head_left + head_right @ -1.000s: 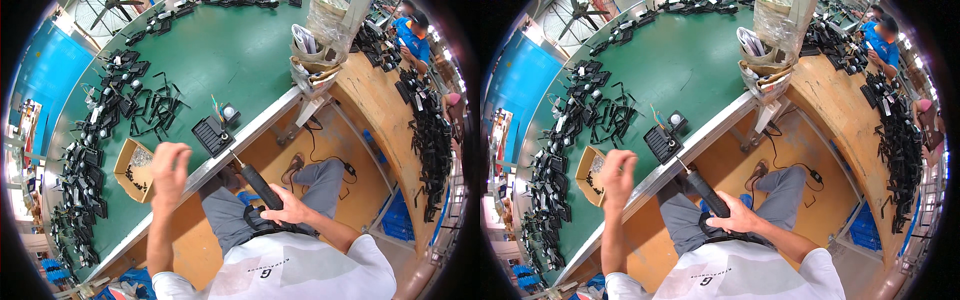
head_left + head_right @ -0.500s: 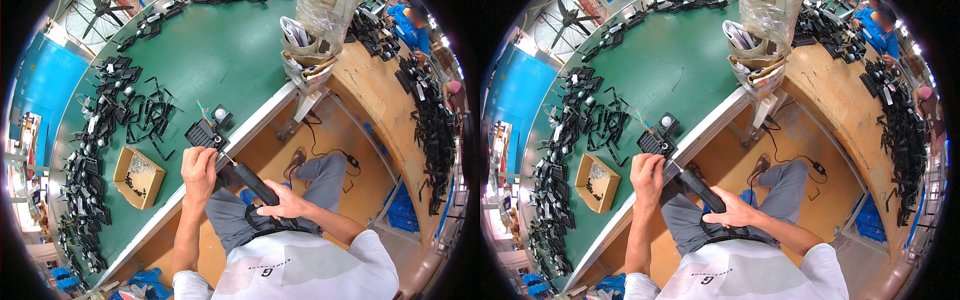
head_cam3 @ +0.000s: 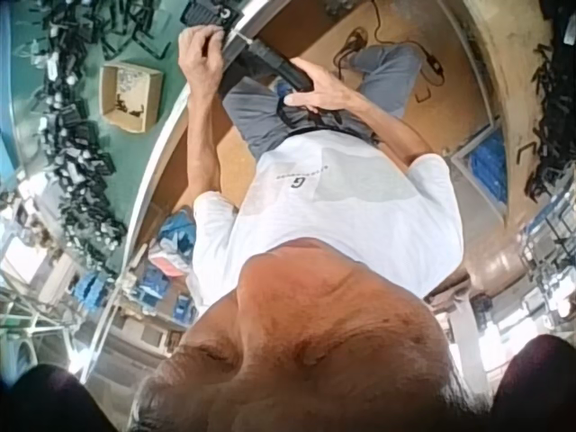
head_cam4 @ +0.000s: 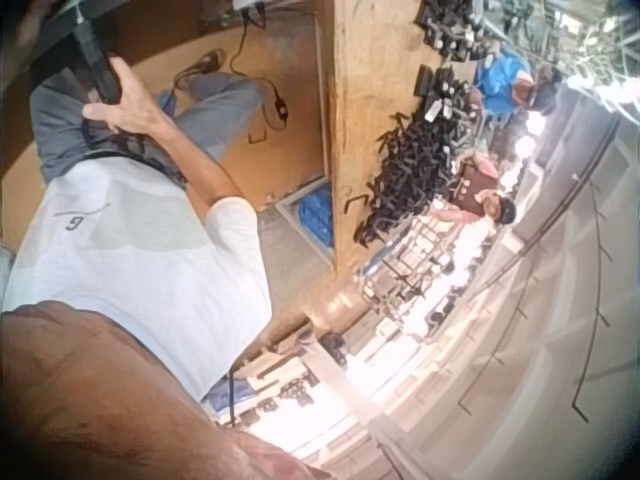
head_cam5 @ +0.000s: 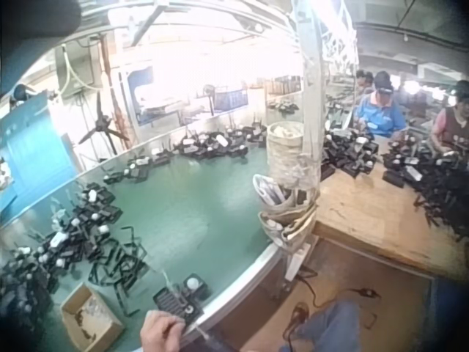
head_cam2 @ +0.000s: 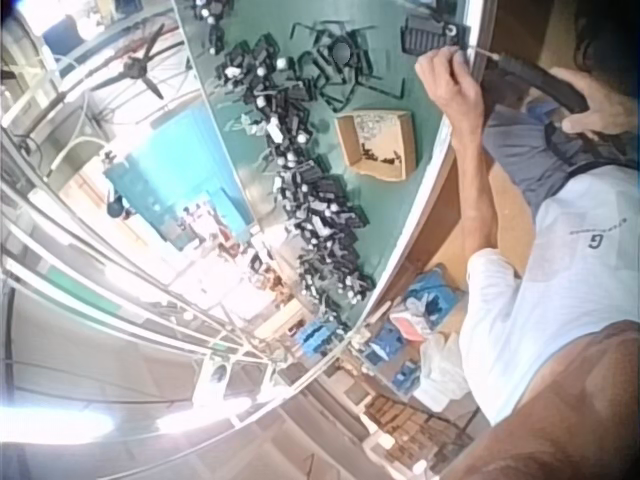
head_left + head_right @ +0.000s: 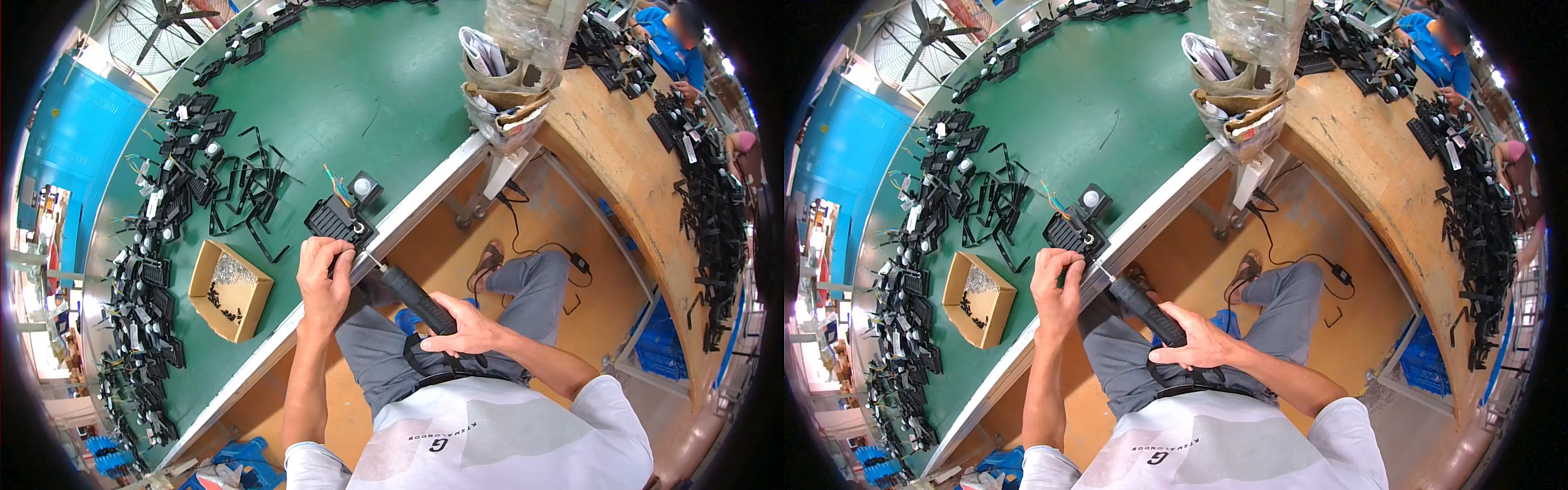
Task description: The person attaches screws to a small black electronic module using an electric screwdriver.
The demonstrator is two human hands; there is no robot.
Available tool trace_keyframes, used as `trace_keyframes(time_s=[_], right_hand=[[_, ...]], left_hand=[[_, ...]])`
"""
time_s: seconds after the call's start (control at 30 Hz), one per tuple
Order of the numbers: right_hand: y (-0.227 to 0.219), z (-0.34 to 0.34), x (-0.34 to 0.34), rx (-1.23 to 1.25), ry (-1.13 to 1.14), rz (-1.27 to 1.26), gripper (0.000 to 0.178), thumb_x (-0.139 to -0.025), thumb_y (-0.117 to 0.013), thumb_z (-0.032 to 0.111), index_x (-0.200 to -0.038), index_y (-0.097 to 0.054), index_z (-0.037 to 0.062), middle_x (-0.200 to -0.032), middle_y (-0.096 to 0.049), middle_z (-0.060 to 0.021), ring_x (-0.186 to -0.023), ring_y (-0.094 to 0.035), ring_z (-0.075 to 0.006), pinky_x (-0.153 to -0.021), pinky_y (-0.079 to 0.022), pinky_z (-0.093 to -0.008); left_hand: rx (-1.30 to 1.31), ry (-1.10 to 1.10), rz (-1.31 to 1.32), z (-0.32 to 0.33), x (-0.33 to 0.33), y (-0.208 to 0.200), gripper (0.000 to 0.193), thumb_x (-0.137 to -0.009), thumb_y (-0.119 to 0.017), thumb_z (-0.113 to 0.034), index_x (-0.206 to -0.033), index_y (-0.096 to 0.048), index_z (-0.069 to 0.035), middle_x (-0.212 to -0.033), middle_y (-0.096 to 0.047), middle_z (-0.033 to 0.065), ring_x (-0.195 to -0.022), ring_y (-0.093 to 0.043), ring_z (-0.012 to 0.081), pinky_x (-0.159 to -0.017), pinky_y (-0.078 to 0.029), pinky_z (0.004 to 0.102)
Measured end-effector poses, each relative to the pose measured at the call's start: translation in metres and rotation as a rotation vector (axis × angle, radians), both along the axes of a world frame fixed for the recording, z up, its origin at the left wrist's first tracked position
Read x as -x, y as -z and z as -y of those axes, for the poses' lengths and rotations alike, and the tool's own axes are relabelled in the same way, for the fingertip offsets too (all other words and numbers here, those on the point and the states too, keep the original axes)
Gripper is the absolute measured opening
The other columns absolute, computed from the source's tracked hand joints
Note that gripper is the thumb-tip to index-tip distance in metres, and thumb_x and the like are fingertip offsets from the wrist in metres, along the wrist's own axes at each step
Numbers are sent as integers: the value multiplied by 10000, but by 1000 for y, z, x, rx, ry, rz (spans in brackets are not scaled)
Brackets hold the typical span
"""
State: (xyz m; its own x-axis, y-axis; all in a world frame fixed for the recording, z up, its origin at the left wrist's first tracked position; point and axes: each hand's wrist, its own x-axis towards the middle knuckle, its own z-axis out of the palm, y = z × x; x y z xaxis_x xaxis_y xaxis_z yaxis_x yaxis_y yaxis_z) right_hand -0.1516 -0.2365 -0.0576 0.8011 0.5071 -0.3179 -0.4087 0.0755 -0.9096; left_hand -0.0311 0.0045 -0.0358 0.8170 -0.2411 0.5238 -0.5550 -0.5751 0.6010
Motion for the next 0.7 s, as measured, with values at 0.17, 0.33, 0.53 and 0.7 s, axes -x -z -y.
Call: trace_keyframes(time_s=[0.17, 0.33, 0.53, 0.7], right_hand=[[-2, -3, -5, -18, -33, -36, 665, -869, -808, 211, -1370, -418, 17, -743, -534, 4, -521, -564, -86, -463, -470, -260], [-6, -4, -9, -278, -53, -157, 604, -880, -783, 144, -1342, -417, 12, -755, -566, -16, -520, -559, -89, -453, -462, -257], [-1, -6, -10, -169, -62, -21, 556, -879, -780, 111, -1307, -437, 17, -769, -583, -24, -531, -560, -87, -450, -463, -255], [-7, -5, -12, -144, -45, -12, 554, -871, -798, 135, -1291, -456, 21, -778, -582, -19, -540, -561, -84, -452, -463, -252]], left_hand=[[19, 73, -95, -8, -6, -1, 87, -858, -663, 43, -928, -633, 0, -880, -601, 104, -817, -577, 244, -718, -465, 336], [241, 74, -439, -15, -4, 2, 40, -954, -632, -36, -960, -643, 1, -852, -592, -14, -763, -518, 88, -692, -430, 247], [462, -5, -658, -8, -7, -4, 80, -979, -651, -98, -979, -675, -21, -828, -596, -66, -729, -484, 15, -669, -392, 184], [546, -1, -712, -8, -10, -1, 98, -968, -680, -109, -999, -701, -19, -833, -625, -61, -732, -502, 17, -670, -400, 188]])
